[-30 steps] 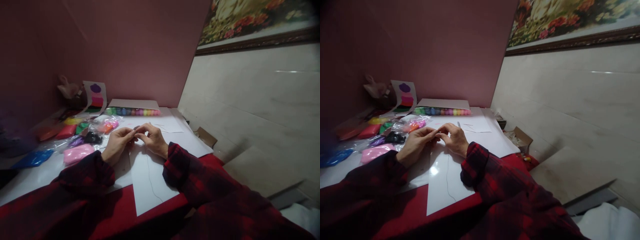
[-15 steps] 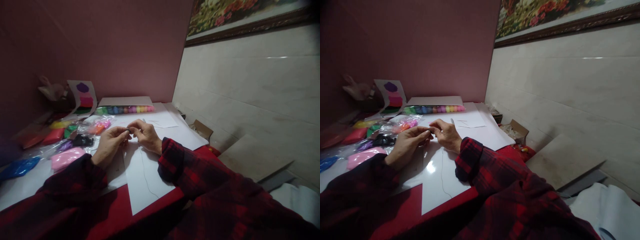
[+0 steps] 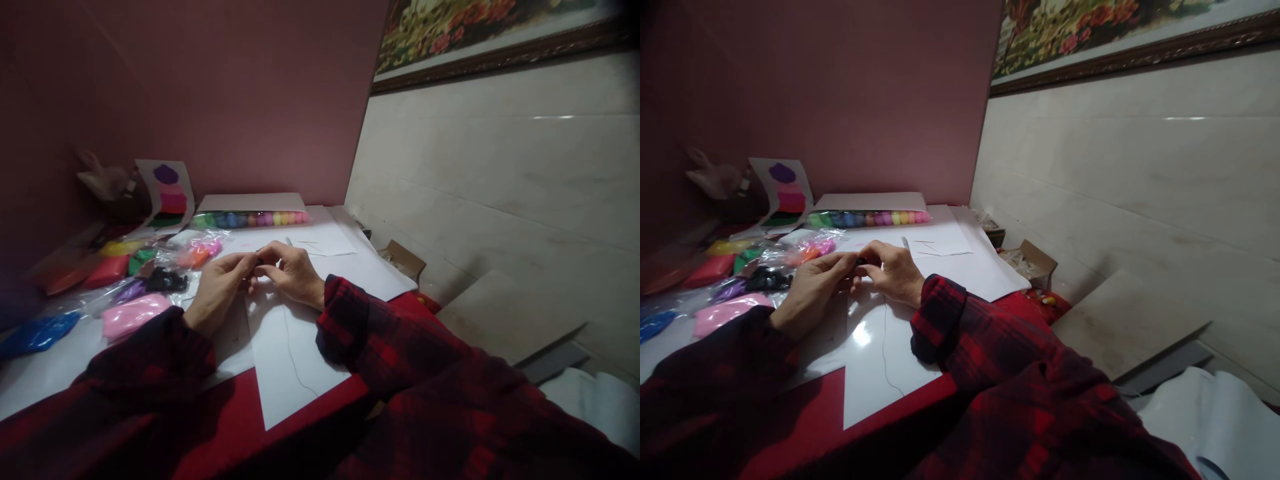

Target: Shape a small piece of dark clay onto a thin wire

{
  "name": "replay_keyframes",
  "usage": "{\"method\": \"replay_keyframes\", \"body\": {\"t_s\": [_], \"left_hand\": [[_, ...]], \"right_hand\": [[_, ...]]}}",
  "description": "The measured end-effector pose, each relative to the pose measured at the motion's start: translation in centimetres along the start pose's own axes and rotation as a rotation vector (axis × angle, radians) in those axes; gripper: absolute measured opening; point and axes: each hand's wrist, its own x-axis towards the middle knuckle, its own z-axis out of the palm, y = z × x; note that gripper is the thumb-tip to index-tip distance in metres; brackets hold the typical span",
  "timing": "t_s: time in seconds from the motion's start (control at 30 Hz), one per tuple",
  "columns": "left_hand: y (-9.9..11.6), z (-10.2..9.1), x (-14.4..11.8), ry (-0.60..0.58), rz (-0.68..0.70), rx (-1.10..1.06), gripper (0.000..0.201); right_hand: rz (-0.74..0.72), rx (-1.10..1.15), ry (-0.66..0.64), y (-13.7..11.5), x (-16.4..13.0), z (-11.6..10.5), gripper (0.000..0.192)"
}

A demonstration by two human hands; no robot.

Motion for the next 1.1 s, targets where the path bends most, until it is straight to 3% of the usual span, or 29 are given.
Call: {"method": "replay_keyframes", "body": {"t_s": [0.23, 0.37, 0.5, 0.73, 1.1], "left_hand": [[-0.21, -0.07, -0.02, 0.028, -0.013, -0.032, 0.033], [-0.1, -0.21, 0.08, 0.042, 0.015, -0.021, 0.036], [0.02, -0.21, 0.19, 0.032, 0.039, -0.022, 0.039], [0.11, 0.1, 0.28, 0.01, 0.041, -0.046, 0.052], [0.4, 0.22, -0.11, 0.068, 0.013, -0.034, 0.05]], "right_hand": [[-0.058, -0.027, -0.064, -0.23, -0.05, -0.11, 0.018], [-0.028, -0.067, -0.006, -0.25, -0.01, -0.08, 0.015], [-0.09, -0.089, 0.007, -0.17, 0.05, -0.17, 0.007], [-0.123, -0.076, -0.018, -0.23, 0.14, -0.35, 0.014], [-0.076, -0.082, 0.023, -0.34, 0.11, -0.26, 0.01]]}}
